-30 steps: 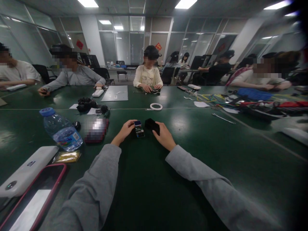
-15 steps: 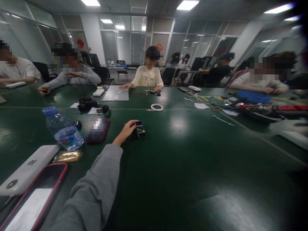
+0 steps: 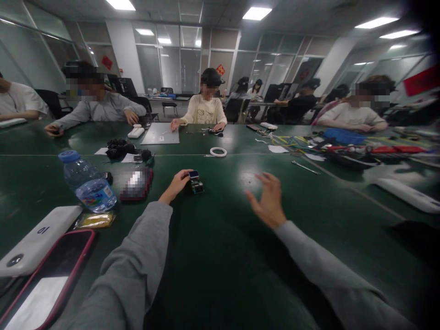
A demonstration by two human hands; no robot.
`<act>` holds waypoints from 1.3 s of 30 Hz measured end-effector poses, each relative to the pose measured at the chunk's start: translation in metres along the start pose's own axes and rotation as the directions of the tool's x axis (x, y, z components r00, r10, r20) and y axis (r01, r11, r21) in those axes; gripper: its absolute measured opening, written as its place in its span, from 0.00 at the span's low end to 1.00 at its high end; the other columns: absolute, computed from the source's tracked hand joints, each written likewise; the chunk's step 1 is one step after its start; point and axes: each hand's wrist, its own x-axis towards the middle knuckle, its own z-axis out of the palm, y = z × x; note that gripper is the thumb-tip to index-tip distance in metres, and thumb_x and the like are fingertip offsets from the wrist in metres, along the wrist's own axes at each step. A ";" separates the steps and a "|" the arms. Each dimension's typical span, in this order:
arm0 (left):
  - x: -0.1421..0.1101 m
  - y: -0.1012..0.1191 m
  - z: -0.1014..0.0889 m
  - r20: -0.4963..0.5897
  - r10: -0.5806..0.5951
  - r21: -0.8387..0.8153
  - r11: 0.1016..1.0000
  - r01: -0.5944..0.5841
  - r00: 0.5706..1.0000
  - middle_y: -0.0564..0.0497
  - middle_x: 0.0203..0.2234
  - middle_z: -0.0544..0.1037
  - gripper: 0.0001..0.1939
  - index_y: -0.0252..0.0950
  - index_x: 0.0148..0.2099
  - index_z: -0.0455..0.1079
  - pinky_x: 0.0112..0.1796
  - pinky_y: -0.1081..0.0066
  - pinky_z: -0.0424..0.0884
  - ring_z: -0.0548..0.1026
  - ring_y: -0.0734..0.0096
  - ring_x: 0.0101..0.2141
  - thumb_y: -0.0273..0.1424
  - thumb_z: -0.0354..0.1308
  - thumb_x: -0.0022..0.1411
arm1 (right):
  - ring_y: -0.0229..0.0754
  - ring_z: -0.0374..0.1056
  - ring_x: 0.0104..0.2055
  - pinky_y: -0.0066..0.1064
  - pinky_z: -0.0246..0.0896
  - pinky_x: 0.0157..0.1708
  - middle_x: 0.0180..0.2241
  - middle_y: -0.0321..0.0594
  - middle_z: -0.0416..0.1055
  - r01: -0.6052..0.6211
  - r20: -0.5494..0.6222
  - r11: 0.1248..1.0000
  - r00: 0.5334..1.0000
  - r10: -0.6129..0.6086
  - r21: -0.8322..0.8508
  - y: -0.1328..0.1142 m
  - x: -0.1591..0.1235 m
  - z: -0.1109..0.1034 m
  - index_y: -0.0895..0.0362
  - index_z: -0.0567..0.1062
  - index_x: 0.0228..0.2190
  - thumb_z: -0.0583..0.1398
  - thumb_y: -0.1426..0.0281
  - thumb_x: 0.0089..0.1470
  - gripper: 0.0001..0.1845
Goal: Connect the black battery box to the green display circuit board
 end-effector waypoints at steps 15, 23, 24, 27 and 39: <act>0.010 -0.008 -0.003 -0.033 0.031 0.069 0.997 -0.028 0.999 0.47 0.45 0.75 0.19 0.35 0.46 0.72 0.52 0.63 0.61 0.70 0.66 0.47 0.21 0.49 0.53 | 0.44 0.61 0.51 0.40 0.58 0.52 0.47 0.45 0.63 0.022 0.020 0.960 0.999 -0.029 0.279 -0.041 0.048 0.118 0.56 0.66 0.46 0.54 0.73 0.53 0.17; 0.003 0.001 -0.001 -0.063 -0.033 0.056 0.998 0.036 0.998 0.47 0.45 0.75 0.17 0.36 0.48 0.71 0.47 0.64 0.65 0.71 0.65 0.45 0.28 0.49 0.59 | 0.41 0.67 0.43 0.33 0.65 0.42 0.41 0.42 0.70 -0.422 0.307 0.576 0.906 0.291 0.700 -0.012 0.064 0.126 0.57 0.70 0.42 0.58 0.65 0.50 0.17; 0.002 0.003 0.000 -0.058 -0.029 0.048 0.998 0.032 0.998 0.47 0.45 0.75 0.16 0.36 0.48 0.71 0.47 0.64 0.65 0.71 0.64 0.45 0.30 0.50 0.59 | 0.40 0.68 0.42 0.32 0.65 0.39 0.40 0.41 0.71 -0.478 0.372 0.512 0.878 0.300 0.714 -0.009 0.065 0.123 0.57 0.70 0.41 0.59 0.65 0.49 0.16; -0.002 0.011 0.002 -0.021 -0.021 0.013 1.000 0.022 1.000 0.46 0.44 0.76 0.18 0.35 0.48 0.71 0.48 0.64 0.64 0.71 0.63 0.46 0.39 0.52 0.60 | 0.39 0.69 0.37 0.27 0.65 0.29 0.38 0.38 0.71 -0.631 0.539 0.329 0.774 0.334 0.702 -0.003 0.070 0.115 0.54 0.71 0.42 0.59 0.66 0.48 0.16; 0.002 0.008 -0.007 0.073 -0.101 -0.066 0.992 0.106 0.992 0.45 0.42 0.74 0.23 0.35 0.49 0.70 0.39 0.70 0.64 0.71 0.71 0.37 0.40 0.60 0.52 | 0.42 0.69 0.42 0.36 0.69 0.40 0.42 0.46 0.70 -0.770 0.753 -0.058 0.602 0.267 0.636 0.005 0.078 0.104 0.59 0.70 0.42 0.52 0.60 0.59 0.17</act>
